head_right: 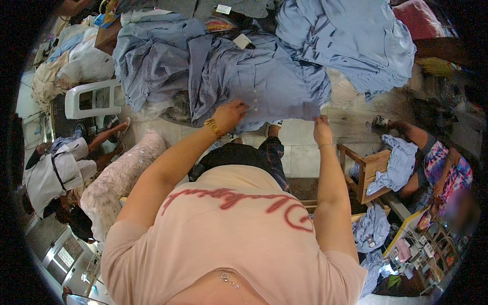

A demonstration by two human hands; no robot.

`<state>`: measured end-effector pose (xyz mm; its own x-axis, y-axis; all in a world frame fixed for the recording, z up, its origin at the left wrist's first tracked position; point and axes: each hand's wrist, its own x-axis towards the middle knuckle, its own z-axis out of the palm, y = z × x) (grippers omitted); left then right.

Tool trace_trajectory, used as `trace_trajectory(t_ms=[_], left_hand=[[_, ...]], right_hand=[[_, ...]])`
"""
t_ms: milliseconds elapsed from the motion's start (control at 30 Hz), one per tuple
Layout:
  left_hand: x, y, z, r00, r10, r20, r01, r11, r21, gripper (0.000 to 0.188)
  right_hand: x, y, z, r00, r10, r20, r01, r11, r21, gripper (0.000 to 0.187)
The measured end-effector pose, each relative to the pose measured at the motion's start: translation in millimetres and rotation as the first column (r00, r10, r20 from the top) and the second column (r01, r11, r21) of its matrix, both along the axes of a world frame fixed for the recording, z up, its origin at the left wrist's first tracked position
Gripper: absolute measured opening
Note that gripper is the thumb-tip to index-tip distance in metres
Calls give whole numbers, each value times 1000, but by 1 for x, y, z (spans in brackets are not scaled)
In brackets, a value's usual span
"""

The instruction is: The person handles light blue shirts one by one from a pile, spreading them out by hand to check details such as buttons and then placing them aside.

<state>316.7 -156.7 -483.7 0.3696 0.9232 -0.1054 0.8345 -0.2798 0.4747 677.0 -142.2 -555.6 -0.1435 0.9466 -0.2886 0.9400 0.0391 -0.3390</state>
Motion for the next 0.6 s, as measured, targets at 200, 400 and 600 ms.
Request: trace_trajectory(t_ms=[200, 400, 600], left_hand=[[13, 22, -25, 975, -92, -203, 93, 996, -3, 15], [-1, 16, -17, 1000, 24, 14, -23, 995, -102, 14], [12, 11, -25, 995, -14, -95, 33, 979, 200, 12]], right_hand=[[-81, 12, 50, 1000, 12, 2, -12, 986, 166, 24], [-156, 13, 65, 930, 310, -196, -330, 941, -78, 27], [-158, 21, 55, 936, 295, -192, -326, 932, -158, 28]])
